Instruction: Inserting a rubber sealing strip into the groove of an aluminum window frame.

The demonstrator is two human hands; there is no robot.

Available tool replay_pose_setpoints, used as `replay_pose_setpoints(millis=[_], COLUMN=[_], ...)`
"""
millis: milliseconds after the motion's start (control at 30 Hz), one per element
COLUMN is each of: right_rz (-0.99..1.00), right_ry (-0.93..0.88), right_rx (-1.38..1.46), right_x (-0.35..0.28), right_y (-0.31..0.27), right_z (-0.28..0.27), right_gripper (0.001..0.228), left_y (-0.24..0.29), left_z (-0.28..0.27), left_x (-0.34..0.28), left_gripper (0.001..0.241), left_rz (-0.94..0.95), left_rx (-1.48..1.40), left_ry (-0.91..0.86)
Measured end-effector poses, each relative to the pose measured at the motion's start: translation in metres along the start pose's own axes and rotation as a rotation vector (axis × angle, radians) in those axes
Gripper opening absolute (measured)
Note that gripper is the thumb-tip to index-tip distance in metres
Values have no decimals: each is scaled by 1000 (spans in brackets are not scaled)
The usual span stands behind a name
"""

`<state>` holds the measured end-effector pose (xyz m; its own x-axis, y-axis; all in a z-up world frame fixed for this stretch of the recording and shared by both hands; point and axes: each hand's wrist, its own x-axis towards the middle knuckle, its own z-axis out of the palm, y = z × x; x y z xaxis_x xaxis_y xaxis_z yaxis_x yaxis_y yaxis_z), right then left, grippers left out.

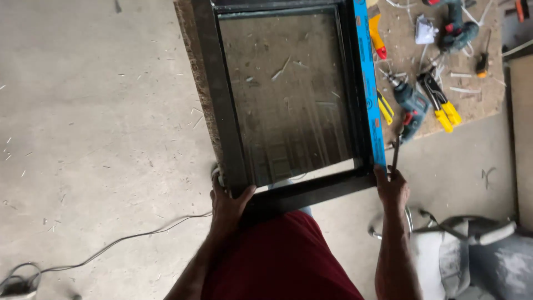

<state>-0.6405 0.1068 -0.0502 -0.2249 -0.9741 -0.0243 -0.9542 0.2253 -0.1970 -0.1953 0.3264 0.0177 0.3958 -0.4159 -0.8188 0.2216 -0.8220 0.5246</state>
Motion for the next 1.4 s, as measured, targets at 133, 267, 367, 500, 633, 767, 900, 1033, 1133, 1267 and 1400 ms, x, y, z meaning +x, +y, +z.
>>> replay_pose_setpoints(millis=[133,267,367,500,633,767,900,1033,1133,1267,1400], right_rz=[268,302,248,192,227,204,252,241,281,360,335], right_ry=[-227,-238,-150,-127,-154,-116,-125,-112,-67,-32,-2], right_rx=[419,621,554,554,410,326,412,341,352,512,193], right_x=[-18,-27,-5,3,16,29,7,-9,-24,-53,-58], right_y=[1,-15,18,7,-16,-37,-78,-70,-73,-103,-76], right_z=[20,7,28,1,-59,-104,-111,-107,-92,-93,-73], right_gripper=[53,51,48,39,37,41,36,41,44,47,49], left_y=[-13,-37,-75,-39,-4,-3,-13,-11,-7,-40,-28], left_z=[-6,0,26,3,-22,-25,-17,-38,-54,-45,-55], left_x=[9,22,49,8,-48,-68,-63,-71,-73,-45,-51], left_gripper=[130,140,141,139,94,134,134,122,115,101,59], left_rz=[48,112,38,48,137,353,479,317,273,440,369], left_rx=[-23,-80,34,-36,-55,68,118,68,93,126,53], left_ry=[-107,-250,-320,-354,-432,-558,-505,-483,-422,-303,-270])
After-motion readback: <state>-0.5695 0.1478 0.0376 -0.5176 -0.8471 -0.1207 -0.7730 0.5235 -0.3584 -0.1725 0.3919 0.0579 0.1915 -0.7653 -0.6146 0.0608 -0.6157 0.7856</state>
